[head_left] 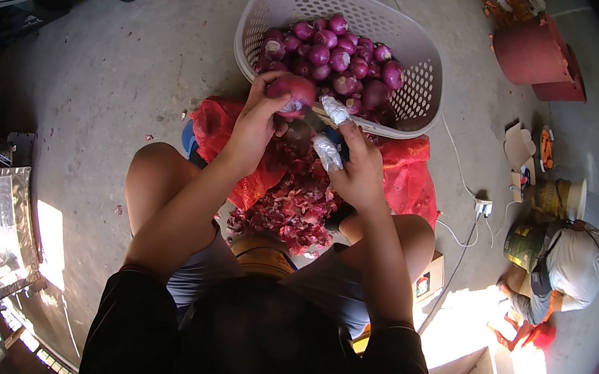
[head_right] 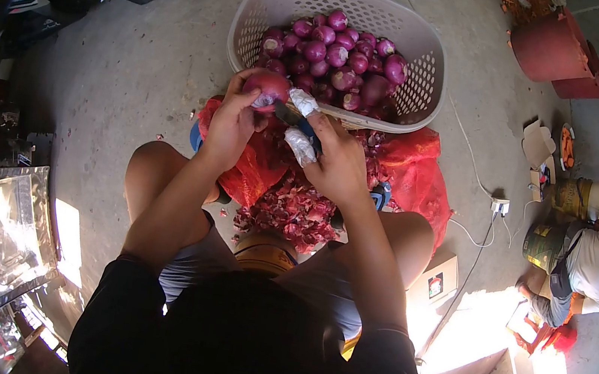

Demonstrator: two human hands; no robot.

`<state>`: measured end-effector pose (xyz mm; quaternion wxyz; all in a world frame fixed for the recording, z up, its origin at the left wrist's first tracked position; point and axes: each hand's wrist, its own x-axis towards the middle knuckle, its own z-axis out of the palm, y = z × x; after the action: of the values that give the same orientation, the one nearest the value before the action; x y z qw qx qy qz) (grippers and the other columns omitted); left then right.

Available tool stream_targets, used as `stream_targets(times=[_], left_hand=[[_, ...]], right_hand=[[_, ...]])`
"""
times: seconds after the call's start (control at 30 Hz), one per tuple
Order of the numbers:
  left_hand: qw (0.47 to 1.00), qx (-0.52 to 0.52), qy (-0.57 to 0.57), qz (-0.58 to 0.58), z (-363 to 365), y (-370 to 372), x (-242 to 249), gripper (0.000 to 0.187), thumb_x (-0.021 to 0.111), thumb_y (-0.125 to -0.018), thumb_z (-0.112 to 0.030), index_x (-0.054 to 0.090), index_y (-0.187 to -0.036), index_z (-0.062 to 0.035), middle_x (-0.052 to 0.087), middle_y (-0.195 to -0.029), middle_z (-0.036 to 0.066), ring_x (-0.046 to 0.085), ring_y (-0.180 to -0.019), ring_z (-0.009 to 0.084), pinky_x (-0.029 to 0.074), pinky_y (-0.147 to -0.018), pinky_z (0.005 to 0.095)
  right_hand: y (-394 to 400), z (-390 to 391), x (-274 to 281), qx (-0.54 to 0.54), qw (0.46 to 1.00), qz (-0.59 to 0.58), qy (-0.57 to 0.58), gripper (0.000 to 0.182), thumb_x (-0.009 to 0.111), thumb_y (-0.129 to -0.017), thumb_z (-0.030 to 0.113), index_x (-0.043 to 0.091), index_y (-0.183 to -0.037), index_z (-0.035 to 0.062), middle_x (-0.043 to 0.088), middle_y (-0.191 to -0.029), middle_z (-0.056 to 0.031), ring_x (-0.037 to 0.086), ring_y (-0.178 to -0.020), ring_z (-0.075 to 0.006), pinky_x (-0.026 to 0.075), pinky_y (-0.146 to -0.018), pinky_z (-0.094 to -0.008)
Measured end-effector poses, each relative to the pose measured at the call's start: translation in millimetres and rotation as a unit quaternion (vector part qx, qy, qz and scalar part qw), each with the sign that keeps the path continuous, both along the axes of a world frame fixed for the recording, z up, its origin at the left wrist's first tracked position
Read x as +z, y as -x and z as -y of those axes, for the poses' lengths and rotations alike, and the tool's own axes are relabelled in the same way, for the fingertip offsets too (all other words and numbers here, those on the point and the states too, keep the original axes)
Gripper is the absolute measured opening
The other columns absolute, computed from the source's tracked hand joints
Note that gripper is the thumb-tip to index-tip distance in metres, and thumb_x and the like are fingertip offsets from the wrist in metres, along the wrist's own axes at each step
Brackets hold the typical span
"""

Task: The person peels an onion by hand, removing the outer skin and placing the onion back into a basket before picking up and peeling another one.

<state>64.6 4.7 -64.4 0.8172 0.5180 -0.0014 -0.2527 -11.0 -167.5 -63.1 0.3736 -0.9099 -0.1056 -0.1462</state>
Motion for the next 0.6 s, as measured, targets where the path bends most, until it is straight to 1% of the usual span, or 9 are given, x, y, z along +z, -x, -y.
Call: stream_targets(times=[0.13, 0.2, 0.23, 0.33, 0.43, 0.5, 0.6], left_hand=[[0.998, -0.019, -0.040, 0.041, 1, 1, 4, 0.034, 0.047, -0.090, -0.030, 0.042, -0.122, -0.0178, 0.053, -0.109, -0.004, 0.048, -0.090, 0.0051, 0.036, -0.066, 0.0224], [0.998, -0.027, -0.033, 0.049, 1, 1, 4, 0.033, 0.047, -0.092, -0.032, 0.043, -0.122, -0.0177, 0.053, -0.108, -0.004, 0.048, -0.087, 0.0051, 0.036, -0.064, 0.0212], [0.998, -0.030, -0.029, 0.052, 0, 1, 4, 0.033, 0.046, -0.092, -0.033, 0.043, -0.121, -0.0176, 0.054, -0.108, -0.004, 0.048, -0.086, 0.0051, 0.036, -0.063, 0.0205], [0.998, -0.051, 0.010, 0.047, -1, 0, -1, 0.031, 0.044, -0.094, -0.034, 0.045, -0.119, -0.0170, 0.054, -0.107, -0.003, 0.049, -0.082, 0.0057, 0.036, -0.061, 0.0212], [0.997, -0.066, 0.037, 0.004, -1, 0, -3, 0.030, 0.042, -0.095, -0.036, 0.046, -0.117, -0.0159, 0.055, -0.106, -0.003, 0.049, -0.081, 0.0061, 0.036, -0.060, 0.0212], [0.998, -0.063, 0.013, 0.014, -1, 0, -3, 0.031, 0.041, -0.095, -0.037, 0.047, -0.116, -0.0152, 0.055, -0.105, -0.003, 0.049, -0.080, 0.0060, 0.036, -0.060, 0.0211], [0.997, -0.045, -0.027, 0.052, 2, 0, -1, 0.032, 0.040, -0.095, -0.037, 0.048, -0.116, -0.0140, 0.056, -0.101, -0.002, 0.050, -0.078, 0.0056, 0.036, -0.059, 0.0205]], right_hand=[[-1, 2, -4, 0.005, 1.000, -0.001, -0.030, 0.055, 0.067, -0.072, 0.007, 0.046, -0.123, 0.0036, 0.058, -0.111, -0.0205, 0.060, -0.096, -0.0362, 0.049, -0.080, -0.0391], [-2, 3, -8, 0.003, 0.999, 0.015, -0.042, 0.056, 0.067, -0.069, 0.009, 0.048, -0.122, 0.0062, 0.057, -0.111, -0.0199, 0.058, -0.094, -0.0375, 0.048, -0.078, -0.0417], [-3, 3, -9, 0.008, 0.999, 0.017, -0.049, 0.056, 0.067, -0.070, 0.008, 0.048, -0.122, 0.0058, 0.057, -0.111, -0.0199, 0.058, -0.095, -0.0373, 0.048, -0.079, -0.0413], [-4, 3, -13, 0.023, 0.997, 0.015, -0.078, 0.054, 0.067, -0.070, 0.007, 0.049, -0.121, 0.0043, 0.057, -0.113, -0.0199, 0.058, -0.099, -0.0367, 0.047, -0.082, -0.0401], [-3, 4, -16, 0.030, 0.994, -0.006, -0.109, 0.052, 0.067, -0.071, 0.007, 0.049, -0.120, 0.0026, 0.057, -0.114, -0.0202, 0.057, -0.102, -0.0368, 0.046, -0.085, -0.0392], [-3, 4, -17, 0.026, 0.992, -0.022, -0.118, 0.051, 0.067, -0.071, 0.006, 0.050, -0.118, 0.0017, 0.057, -0.114, -0.0204, 0.056, -0.103, -0.0370, 0.046, -0.086, -0.0388], [-3, 3, -18, 0.019, 0.992, -0.010, -0.122, 0.049, 0.067, -0.071, 0.006, 0.050, -0.117, 0.0016, 0.057, -0.115, -0.0206, 0.056, -0.103, -0.0376, 0.045, -0.087, -0.0387]])
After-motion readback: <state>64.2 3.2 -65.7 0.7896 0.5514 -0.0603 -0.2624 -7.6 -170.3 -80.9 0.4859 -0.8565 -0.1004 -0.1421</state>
